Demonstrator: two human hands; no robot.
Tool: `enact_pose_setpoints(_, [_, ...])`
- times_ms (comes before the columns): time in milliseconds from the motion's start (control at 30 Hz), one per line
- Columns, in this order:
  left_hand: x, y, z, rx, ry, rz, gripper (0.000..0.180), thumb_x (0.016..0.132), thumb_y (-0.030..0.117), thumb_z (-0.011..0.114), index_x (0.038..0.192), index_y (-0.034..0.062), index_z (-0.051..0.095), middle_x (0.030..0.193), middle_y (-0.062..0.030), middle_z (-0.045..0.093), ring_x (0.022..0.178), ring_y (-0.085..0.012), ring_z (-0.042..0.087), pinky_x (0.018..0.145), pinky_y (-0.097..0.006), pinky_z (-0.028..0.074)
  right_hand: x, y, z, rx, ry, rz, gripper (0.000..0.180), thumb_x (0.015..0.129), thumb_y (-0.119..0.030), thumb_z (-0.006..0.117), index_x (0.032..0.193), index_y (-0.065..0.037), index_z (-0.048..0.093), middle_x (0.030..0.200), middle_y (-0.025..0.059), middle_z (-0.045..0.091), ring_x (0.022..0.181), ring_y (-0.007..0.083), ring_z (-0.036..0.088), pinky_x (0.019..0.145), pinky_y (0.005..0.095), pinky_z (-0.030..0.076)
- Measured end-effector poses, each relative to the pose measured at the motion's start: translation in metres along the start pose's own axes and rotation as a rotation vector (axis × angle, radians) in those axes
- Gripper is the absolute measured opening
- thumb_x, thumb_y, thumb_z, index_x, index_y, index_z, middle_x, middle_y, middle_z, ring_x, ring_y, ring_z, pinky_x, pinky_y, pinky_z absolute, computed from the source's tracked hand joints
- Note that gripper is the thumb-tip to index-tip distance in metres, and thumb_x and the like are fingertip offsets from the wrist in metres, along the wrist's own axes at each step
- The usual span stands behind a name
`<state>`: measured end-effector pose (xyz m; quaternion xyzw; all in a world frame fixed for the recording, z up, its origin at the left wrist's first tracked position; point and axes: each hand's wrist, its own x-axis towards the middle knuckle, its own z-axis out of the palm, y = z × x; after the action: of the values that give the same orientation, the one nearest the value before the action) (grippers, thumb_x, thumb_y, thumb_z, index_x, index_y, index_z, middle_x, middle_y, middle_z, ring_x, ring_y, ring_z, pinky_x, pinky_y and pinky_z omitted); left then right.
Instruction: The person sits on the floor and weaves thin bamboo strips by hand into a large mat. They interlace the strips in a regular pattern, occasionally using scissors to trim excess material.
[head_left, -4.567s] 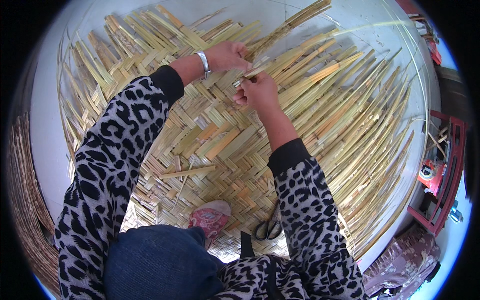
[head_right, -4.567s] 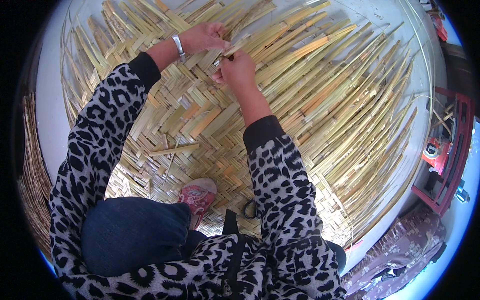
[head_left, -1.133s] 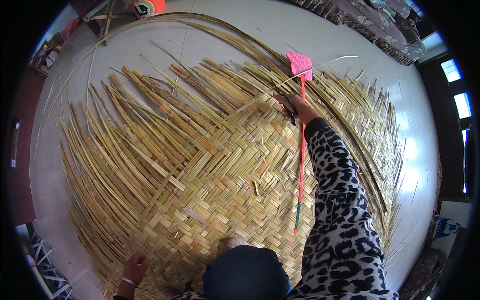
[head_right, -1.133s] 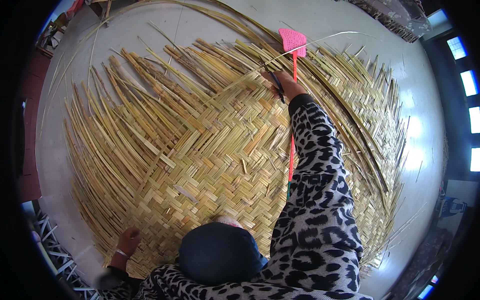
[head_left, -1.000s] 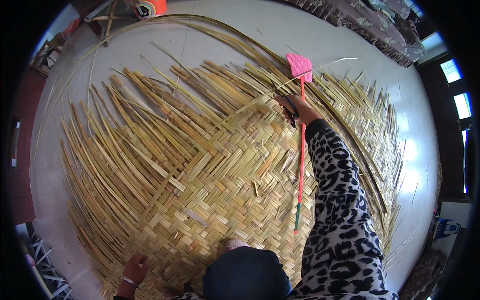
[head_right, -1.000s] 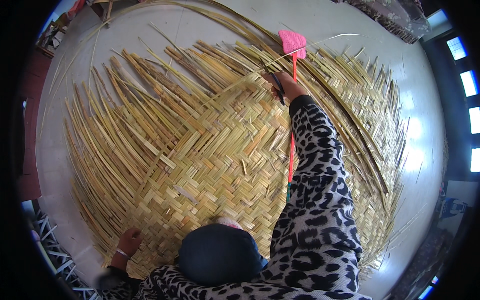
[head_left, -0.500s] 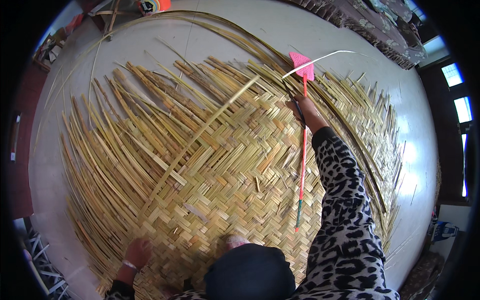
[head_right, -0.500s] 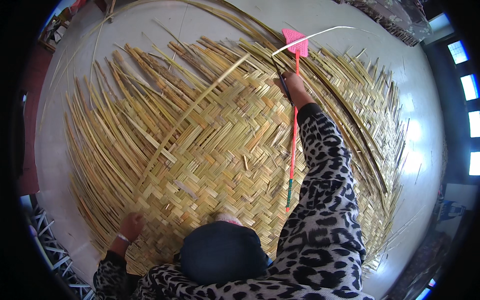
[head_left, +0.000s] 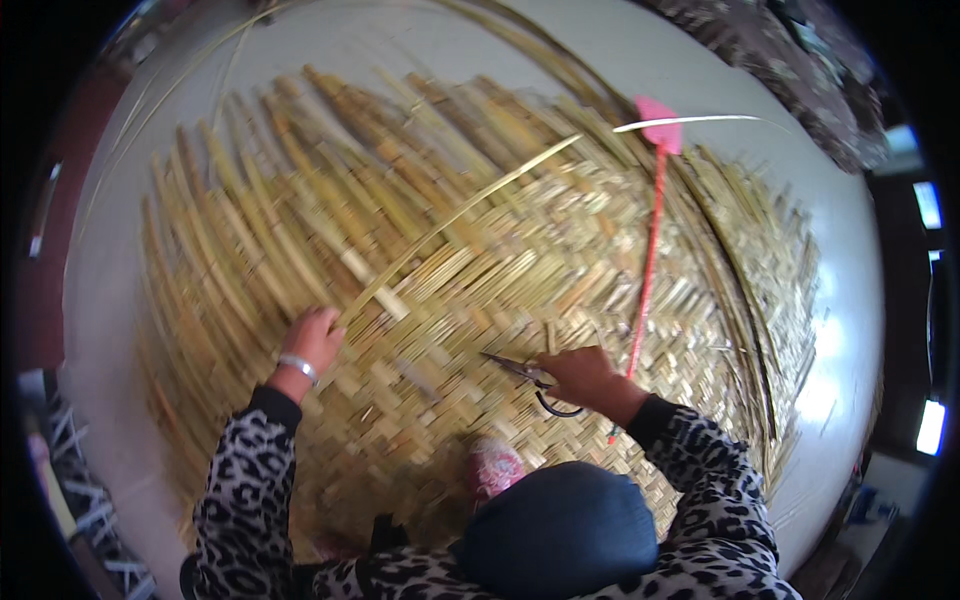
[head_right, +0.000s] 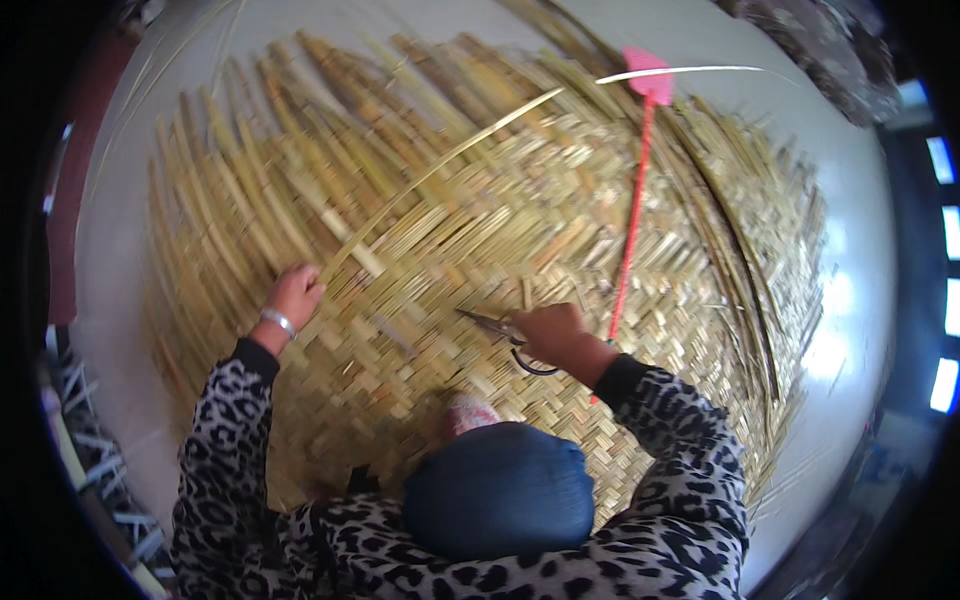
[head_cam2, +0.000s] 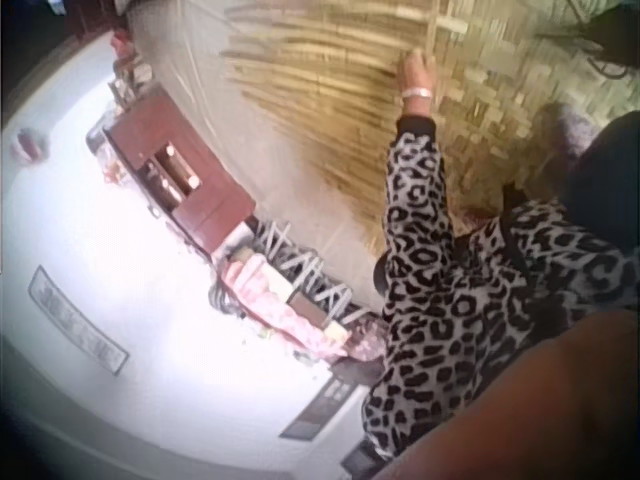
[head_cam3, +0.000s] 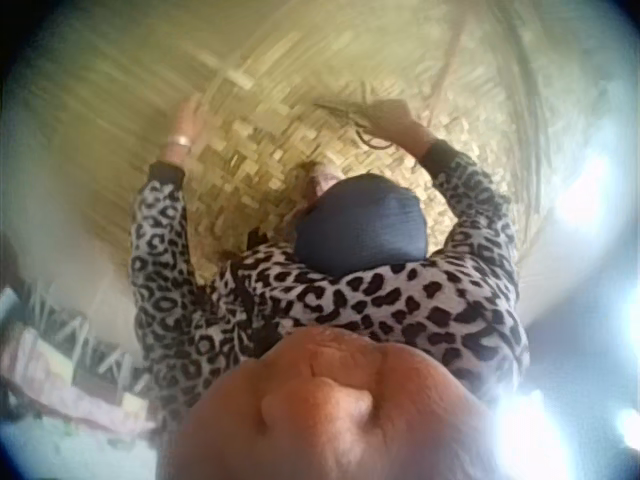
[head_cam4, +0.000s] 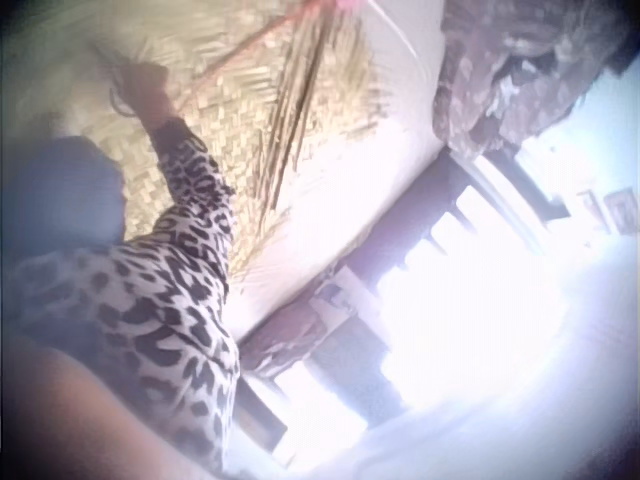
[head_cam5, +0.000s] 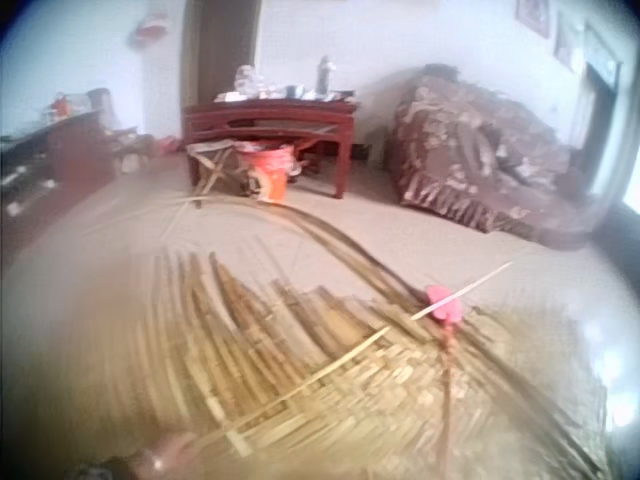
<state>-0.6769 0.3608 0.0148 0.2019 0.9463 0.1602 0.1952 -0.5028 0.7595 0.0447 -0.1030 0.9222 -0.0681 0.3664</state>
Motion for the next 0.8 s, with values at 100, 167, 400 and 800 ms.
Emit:
enact_pose_setpoints(100, [-0.002, -0.014, -0.002, -0.079, -0.049, -0.07, 0.018, 0.081, 0.021, 0.07, 0.082, 0.0055, 0.06, 0.083, -0.0174, 0.063, 0.082, -0.0368, 0.061, 0.071, -0.045, 0.049, 0.015, 0.001, -0.014, 0.037, 0.043, -0.093, 0.044, 0.079, -0.036, 0.069, 0.115, -0.013, 0.058, 0.085, 0.0111, 0.068, 0.084, 0.0323, 0.068, 0.068, 0.0458, 0.052])
enact_pose_setpoints(167, [-0.005, -0.014, -0.003, -0.131, 0.007, -0.062, 0.023, 0.08, 0.022, 0.072, 0.079, 0.0025, 0.06, 0.072, -0.0177, 0.061, 0.065, -0.0343, 0.058, 0.061, -0.041, 0.047, 0.039, -0.001, -0.035, 0.023, 0.037, -0.134, 0.046, 0.082, -0.036, 0.067, 0.121, -0.013, 0.057, 0.089, 0.0135, 0.068, 0.09, 0.033, 0.067, 0.073, 0.0467, 0.052])
enact_pose_setpoints(400, [-0.022, 0.004, -0.009, -0.016, 0.113, -0.264, 0.025, 0.085, 0.031, 0.067, 0.085, 0.0065, 0.067, 0.076, -0.0153, 0.065, 0.073, -0.0346, 0.064, 0.065, -0.044, 0.05, 0.169, -0.072, -0.111, 0.166, 0.214, -0.478, 0.039, 0.086, -0.031, 0.063, 0.119, -0.009, 0.062, 0.104, 0.0196, 0.068, 0.099, 0.0377, 0.064, 0.089, 0.0467, 0.05])
enact_pose_setpoints(800, [-0.01, -0.067, -0.007, -0.833, 0.293, -0.73, 0.026, 0.085, 0.023, 0.069, 0.088, -0.0023, 0.065, 0.07, -0.0066, 0.063, 0.054, -0.0147, 0.06, 0.045, -0.028, 0.051, 0.275, -0.176, -0.145, 0.203, 0.058, -0.167, 0.035, 0.088, -0.032, 0.063, 0.098, 0.001, 0.069, 0.102, 0.0194, 0.07, 0.093, 0.0282, 0.069, 0.086, 0.0384, 0.054])
